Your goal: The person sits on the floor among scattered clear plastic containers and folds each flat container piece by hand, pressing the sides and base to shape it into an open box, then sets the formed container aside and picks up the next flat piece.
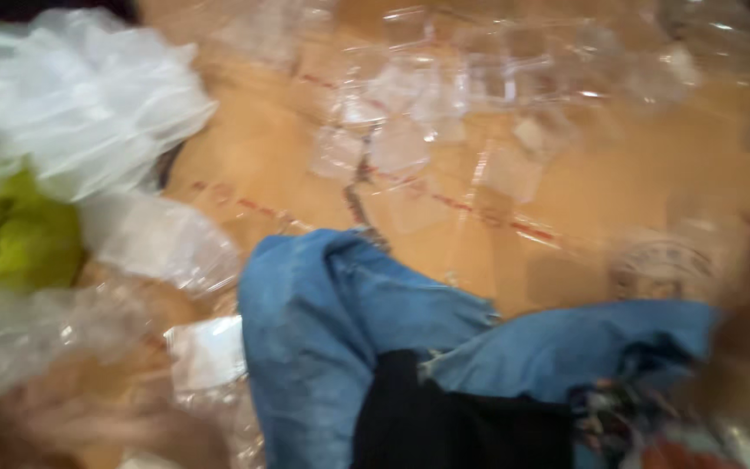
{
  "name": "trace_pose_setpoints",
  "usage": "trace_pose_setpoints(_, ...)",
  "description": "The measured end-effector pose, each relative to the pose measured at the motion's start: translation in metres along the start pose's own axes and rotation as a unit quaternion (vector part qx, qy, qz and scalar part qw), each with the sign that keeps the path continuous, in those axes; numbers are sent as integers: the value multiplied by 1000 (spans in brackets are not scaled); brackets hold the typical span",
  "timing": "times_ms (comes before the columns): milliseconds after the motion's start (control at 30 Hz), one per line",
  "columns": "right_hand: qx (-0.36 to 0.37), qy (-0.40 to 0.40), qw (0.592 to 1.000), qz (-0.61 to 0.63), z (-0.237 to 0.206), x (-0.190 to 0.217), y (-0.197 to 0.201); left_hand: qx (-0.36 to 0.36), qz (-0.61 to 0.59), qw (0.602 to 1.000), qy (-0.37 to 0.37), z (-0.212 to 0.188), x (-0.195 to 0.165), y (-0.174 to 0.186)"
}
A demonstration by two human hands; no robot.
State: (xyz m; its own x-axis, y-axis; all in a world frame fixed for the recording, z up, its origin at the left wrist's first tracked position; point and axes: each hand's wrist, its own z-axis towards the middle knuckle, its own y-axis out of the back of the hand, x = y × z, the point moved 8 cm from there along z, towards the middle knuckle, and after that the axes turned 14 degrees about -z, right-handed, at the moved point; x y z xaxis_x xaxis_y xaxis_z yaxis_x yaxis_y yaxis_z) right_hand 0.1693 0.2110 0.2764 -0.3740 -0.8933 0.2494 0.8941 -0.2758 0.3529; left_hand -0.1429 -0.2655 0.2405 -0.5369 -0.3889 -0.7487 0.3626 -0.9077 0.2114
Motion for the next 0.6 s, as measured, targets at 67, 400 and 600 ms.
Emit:
trace_pose_setpoints(67,87,-57,990,-96,-15,-109,-38,129,-39,990,-31,-53,-51,-69)
trace_pose_setpoints(400,704,-264,576,-320,-195,-320,-144,542,-247,795,108,-230,-65,-323)
trace_pose_setpoints(600,756,-124,641,43,-172,-137,-233,566,-365,699,240,-289,-1,-363)
